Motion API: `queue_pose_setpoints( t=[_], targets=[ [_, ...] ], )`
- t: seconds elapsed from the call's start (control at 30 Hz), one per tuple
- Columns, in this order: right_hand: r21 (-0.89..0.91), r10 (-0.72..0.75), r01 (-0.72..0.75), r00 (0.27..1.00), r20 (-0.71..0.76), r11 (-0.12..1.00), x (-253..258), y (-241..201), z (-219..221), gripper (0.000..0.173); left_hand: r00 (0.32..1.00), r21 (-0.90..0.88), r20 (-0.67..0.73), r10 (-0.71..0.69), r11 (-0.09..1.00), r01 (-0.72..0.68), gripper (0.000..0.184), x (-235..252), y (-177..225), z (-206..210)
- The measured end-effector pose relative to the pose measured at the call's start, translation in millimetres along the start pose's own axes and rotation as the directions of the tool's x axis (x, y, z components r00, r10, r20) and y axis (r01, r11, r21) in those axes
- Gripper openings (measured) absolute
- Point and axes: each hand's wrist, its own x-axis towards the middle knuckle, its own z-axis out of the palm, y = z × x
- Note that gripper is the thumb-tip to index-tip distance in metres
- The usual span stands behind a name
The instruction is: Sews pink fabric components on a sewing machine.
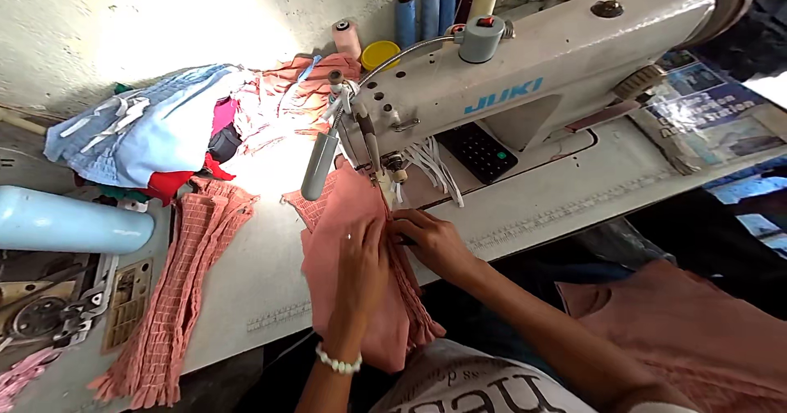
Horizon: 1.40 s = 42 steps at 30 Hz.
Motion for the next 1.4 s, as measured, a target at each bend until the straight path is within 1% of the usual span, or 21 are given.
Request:
queue_pose_setpoints(
  t=[0.07, 0.1, 0.17, 0.23, 0.33, 0.4, 0.47, 0.53, 0.57, 0.63, 0.7, 0.73, 0.8, 0.9, 0.97, 1.07, 1.1, 1.13, 1.2, 1.3, 1.4],
  targets=[
    [0.061, 0.037, -0.035, 0.998, -0.042, 0.998, -22, -4, -16, 0.016, 0.996, -0.103, -0.066, -0.062, 0.993, 0.055, 0.023, -28, 26, -8],
    [0.085, 0.053, -0.049, 0.997, -0.047, 0.995, -35, -7, -24, 0.017, 0.995, -0.17, -0.072, -0.075, 0.983, 0.062, 0.022, -43, 35, -10],
    [0.139, 0.086, -0.085, 0.996, -0.005, 0.987, -65, -17, -34, 0.017, 0.995, -0.288, -0.021, -0.095, 0.954, 0.085, 0.024, -70, 44, -8],
    [0.2, 0.121, -0.132, 0.99, 0.067, 0.971, -92, -23, -30, 0.015, 0.992, -0.312, 0.037, -0.119, 0.942, 0.124, 0.024, -88, 46, -2],
    [0.32, 0.16, -0.225, 0.963, 0.218, 0.92, -115, -23, -7, 0.012, 0.977, -0.227, 0.096, -0.193, 0.951, 0.21, 0.027, -96, 48, 4],
    [0.387, 0.189, -0.309, 0.929, 0.318, 0.869, -115, -22, 3, 0.015, 0.962, -0.119, 0.109, -0.25, 0.958, 0.262, 0.035, -94, 53, 4],
    [0.429, 0.194, -0.333, 0.922, 0.336, 0.84, -112, -24, 7, 0.017, 0.96, -0.01, 0.085, -0.267, 0.963, 0.268, 0.042, -92, 55, 6],
    [0.442, 0.177, -0.309, 0.933, 0.314, 0.842, -114, -29, 9, 0.014, 0.964, 0.042, 0.064, -0.258, 0.966, 0.255, 0.038, -92, 54, 6],
    [0.446, 0.169, -0.302, 0.934, 0.315, 0.843, -115, -31, 8, 0.014, 0.962, 0.014, 0.078, -0.26, 0.966, 0.26, 0.032, -93, 54, 4],
    [0.468, 0.152, -0.288, 0.939, 0.308, 0.836, -118, -36, 3, 0.012, 0.95, -0.139, 0.129, -0.286, 0.943, 0.303, 0.021, -96, 49, -1],
    [0.517, 0.139, -0.284, 0.944, 0.301, 0.807, -118, -41, -2, 0.011, 0.931, -0.309, 0.13, -0.342, 0.878, 0.366, 0.016, -99, 43, -9],
    [0.535, 0.129, -0.274, 0.947, 0.293, 0.799, -117, -43, -4, 0.011, 0.917, -0.357, 0.121, -0.38, 0.845, 0.397, 0.016, -101, 39, -15],
    [0.549, 0.084, -0.213, 0.965, 0.25, 0.808, -115, -45, -8, 0.011, 0.894, -0.365, 0.072, -0.443, 0.822, 0.437, 0.016, -107, 30, -30],
    [0.535, -0.047, -0.068, 0.979, 0.198, 0.842, -110, -44, -10, 0.009, 0.875, -0.228, -0.058, -0.48, 0.86, 0.457, 0.018, -114, 11, -56],
    [0.527, -0.161, 0.039, 0.969, 0.187, 0.849, -105, -46, -10, 0.012, 0.865, -0.153, -0.103, -0.491, 0.867, 0.474, 0.018, -115, 3, -72],
    [0.507, -0.318, 0.19, 0.931, 0.18, 0.841, -95, -52, -12, 0.037, 0.856, -0.13, -0.159, -0.492, 0.87, 0.476, 0.02, -109, 8, -85],
    [0.492, -0.361, 0.237, 0.916, 0.174, 0.838, -92, -54, -13, 0.043, 0.858, -0.152, -0.185, -0.479, 0.877, 0.457, 0.021, -108, 13, -86],
    [0.474, -0.395, 0.279, 0.904, 0.164, 0.835, -88, -56, -14, 0.046, 0.861, -0.174, -0.225, -0.455, 0.889, 0.424, 0.021, -107, 17, -84],
    [0.441, -0.448, 0.353, 0.884, 0.132, 0.825, -78, -61, -18, 0.046, 0.871, -0.251, -0.309, -0.383, 0.916, 0.314, 0.019, -107, 23, -78],
    [0.4, -0.499, 0.434, 0.864, 0.071, 0.807, -62, -70, -28, 0.038, 0.88, -0.335, -0.401, -0.255, 0.935, 0.118, 0.017, -106, 29, -71],
    [0.366, -0.532, 0.497, 0.847, -0.007, 0.787, -46, -78, -30, 0.024, 0.866, -0.373, -0.458, -0.198, 0.928, 0.014, 0.016, -104, 32, -67]
  ],
)
